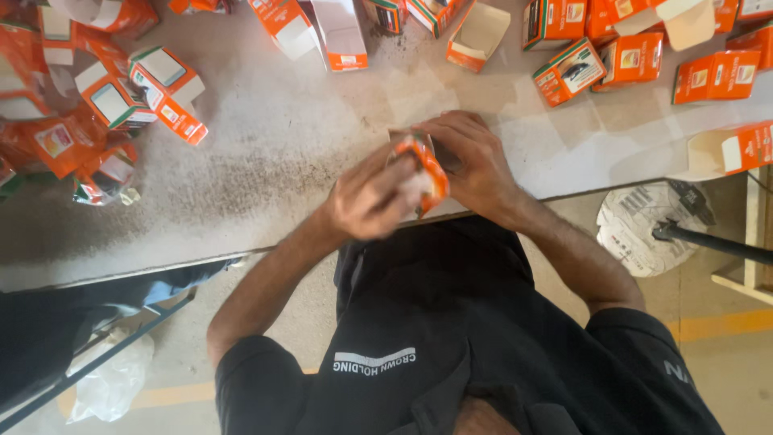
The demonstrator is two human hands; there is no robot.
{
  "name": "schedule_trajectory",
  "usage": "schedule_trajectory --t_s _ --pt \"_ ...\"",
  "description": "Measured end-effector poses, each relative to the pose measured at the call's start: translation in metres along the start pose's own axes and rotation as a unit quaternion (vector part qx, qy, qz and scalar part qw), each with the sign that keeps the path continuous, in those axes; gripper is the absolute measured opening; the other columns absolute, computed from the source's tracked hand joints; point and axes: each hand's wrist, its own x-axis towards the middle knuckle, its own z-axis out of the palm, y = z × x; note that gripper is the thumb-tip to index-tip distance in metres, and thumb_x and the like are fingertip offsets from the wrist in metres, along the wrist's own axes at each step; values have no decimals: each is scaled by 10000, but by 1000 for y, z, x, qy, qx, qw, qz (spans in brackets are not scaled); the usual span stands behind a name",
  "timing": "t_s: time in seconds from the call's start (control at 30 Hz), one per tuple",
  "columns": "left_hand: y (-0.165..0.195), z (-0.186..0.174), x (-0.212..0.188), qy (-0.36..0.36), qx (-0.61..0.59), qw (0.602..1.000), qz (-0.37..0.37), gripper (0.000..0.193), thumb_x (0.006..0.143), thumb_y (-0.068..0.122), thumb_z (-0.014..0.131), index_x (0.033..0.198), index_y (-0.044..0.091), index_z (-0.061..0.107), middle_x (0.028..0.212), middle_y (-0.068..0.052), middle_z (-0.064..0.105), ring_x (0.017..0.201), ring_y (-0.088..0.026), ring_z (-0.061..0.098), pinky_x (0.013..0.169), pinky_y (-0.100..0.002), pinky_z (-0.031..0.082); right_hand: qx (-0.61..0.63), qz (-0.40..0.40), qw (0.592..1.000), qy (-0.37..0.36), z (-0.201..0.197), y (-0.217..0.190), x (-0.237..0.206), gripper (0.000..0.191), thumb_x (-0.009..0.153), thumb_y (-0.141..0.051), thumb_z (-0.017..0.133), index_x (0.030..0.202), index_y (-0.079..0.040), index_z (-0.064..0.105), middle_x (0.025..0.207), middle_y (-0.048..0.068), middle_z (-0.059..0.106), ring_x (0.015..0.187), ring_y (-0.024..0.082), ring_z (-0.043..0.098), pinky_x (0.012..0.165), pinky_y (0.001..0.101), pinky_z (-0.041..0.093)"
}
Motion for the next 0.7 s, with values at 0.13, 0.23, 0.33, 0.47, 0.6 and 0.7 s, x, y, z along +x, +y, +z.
schedule_trajectory --t_s 0.13,0.23,0.33,0.47,0.6,0.7 --pt "-3 4 5 -52 280 958 -28 440 960 39 759 1348 221 659 1227 -104 662 1379 -414 529 1169 -716 352 -12 3 1000 -2 1 2 0 540 753 4 799 1270 -36 650 1153 123 691 1124 345 659 1024 456 495" --pt "4 -2 5 -96 176 973 -111 431 1028 279 759 1387 55 677 1202 -184 603 1445 -447 432 1153 -805 268 -15 2 1000 -4 3 2 -1 556 746 3 802 1275 -15 630 1172 146 677 1141 369 641 1032 469 488" --pt "13 2 8 -61 143 971 -181 474 1008 404 742 1341 75 667 1291 -225 531 1463 -501 315 1175 -801 247 0 18 1000 2 5 2 -1 595 746 -49 852 1297 0 633 1175 169 669 1133 383 627 1008 472 488" --pt "16 15 12 27 98 963 -251 272 1028 239 644 1215 43 670 1451 -312 438 1475 -542 258 1201 -715 259 5 18 1000 -3 5 2 1 598 769 -74 872 1313 -5 633 1158 158 682 1122 373 650 1026 479 488" --pt "11 25 13 122 -2 918 -377 218 1067 147 554 1144 -12 681 1412 -219 519 1433 -441 432 1222 -564 368 -45 -11 999 22 10 -3 1 648 755 -175 919 1281 20 595 1171 214 660 1113 428 625 979 500 492" --pt "13 29 14 158 -19 896 -414 152 1060 88 570 1090 -21 672 1347 -187 522 1332 -328 498 1137 -452 402 -49 16 998 21 14 -8 -3 630 786 -139 892 1311 25 585 1184 218 665 1109 429 632 959 501 512"
